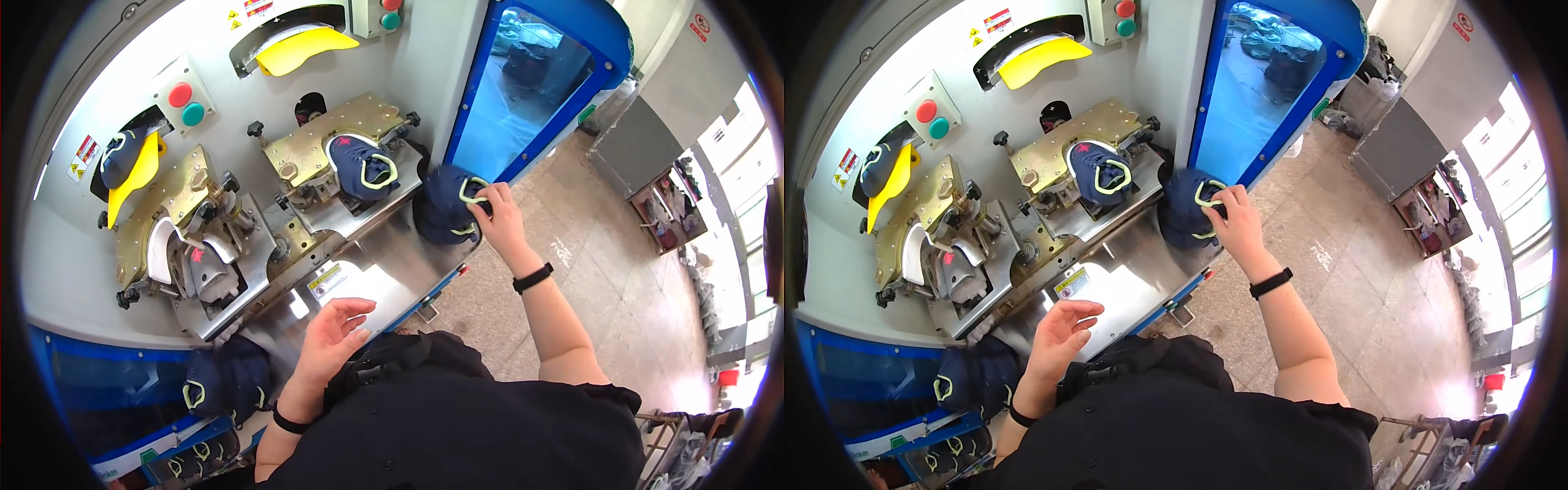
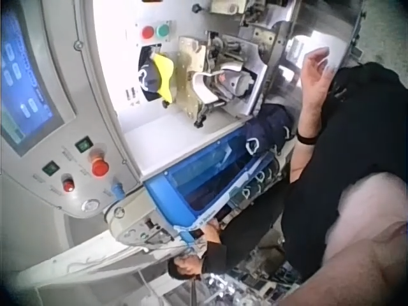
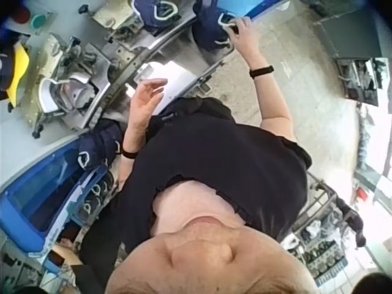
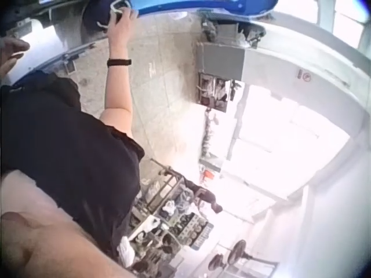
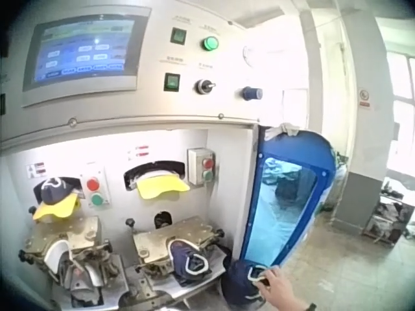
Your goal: Operate a toe-lasting machine to shape the front part of a shoe upper.
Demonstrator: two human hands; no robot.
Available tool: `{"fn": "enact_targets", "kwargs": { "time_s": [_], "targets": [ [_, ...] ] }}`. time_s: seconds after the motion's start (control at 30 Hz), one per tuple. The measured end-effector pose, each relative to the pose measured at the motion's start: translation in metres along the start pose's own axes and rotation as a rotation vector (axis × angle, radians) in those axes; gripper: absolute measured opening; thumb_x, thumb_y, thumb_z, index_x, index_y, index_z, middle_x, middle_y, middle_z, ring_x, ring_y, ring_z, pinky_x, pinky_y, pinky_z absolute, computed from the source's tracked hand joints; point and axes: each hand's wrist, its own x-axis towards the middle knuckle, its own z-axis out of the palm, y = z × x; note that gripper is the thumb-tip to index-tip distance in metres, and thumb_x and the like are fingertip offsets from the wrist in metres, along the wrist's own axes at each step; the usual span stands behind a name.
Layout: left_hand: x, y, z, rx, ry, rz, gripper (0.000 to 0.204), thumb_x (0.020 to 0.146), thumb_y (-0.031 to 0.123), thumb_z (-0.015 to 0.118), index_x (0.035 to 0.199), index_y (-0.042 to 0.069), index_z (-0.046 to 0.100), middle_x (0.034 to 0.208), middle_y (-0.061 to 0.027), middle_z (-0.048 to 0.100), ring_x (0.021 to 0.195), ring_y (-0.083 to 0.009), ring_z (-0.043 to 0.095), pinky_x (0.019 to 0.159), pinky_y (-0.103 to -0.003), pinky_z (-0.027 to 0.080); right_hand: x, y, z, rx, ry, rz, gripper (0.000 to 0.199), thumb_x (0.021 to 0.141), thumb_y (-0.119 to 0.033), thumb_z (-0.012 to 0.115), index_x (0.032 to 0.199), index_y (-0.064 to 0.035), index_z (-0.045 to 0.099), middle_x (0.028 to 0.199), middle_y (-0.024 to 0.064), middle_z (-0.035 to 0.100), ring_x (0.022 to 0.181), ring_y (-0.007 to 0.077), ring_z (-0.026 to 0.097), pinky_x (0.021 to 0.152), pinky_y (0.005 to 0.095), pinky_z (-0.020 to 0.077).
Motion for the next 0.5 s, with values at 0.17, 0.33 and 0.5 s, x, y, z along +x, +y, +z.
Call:
{"fn": "enact_targets", "kwargs": {
  "time_s": [0.17, 0.33, 0.5],
  "targets": [
    [-0.011, 0.002, -0.010, 0.031, 0.156, 0.024, 0.035, 0.087, 0.005, 0.069, 0.118, 0.003, 0.054, 0.123, -0.0102, 0.059, 0.119, -0.0207, 0.055, 0.103, -0.035, 0.042, 0.009, 0.008, 0.019, 0.028, 0.015, 0.068, 0.024, 0.083, -0.019, 0.070, 0.100, -0.0077, 0.057, 0.101, 0.0119, 0.056, 0.088, 0.0357, 0.061, 0.071, 0.0427, 0.0503],
    [-0.041, 0.003, -0.027, 0.123, 0.432, 0.077, 0.026, 0.089, 0.004, 0.063, 0.114, 0.002, 0.054, 0.115, -0.0114, 0.062, 0.111, -0.0225, 0.060, 0.095, -0.036, 0.048, 0.018, 0.015, 0.003, 0.044, 0.073, 0.081, 0.020, 0.087, -0.016, 0.063, 0.101, -0.0054, 0.054, 0.099, 0.0130, 0.056, 0.091, 0.0364, 0.059, 0.074, 0.0427, 0.0491],
    [-0.076, 0.001, -0.039, 0.077, 0.599, 0.142, 0.026, 0.090, 0.010, 0.066, 0.112, 0.003, 0.055, 0.112, -0.0105, 0.064, 0.107, -0.0219, 0.061, 0.093, -0.036, 0.049, 0.014, 0.040, 0.035, -0.104, 0.000, 0.136, 0.031, 0.088, -0.024, 0.063, 0.108, -0.0039, 0.054, 0.111, 0.0179, 0.054, 0.102, 0.0385, 0.057, 0.081, 0.0466, 0.0491]
  ]
}}
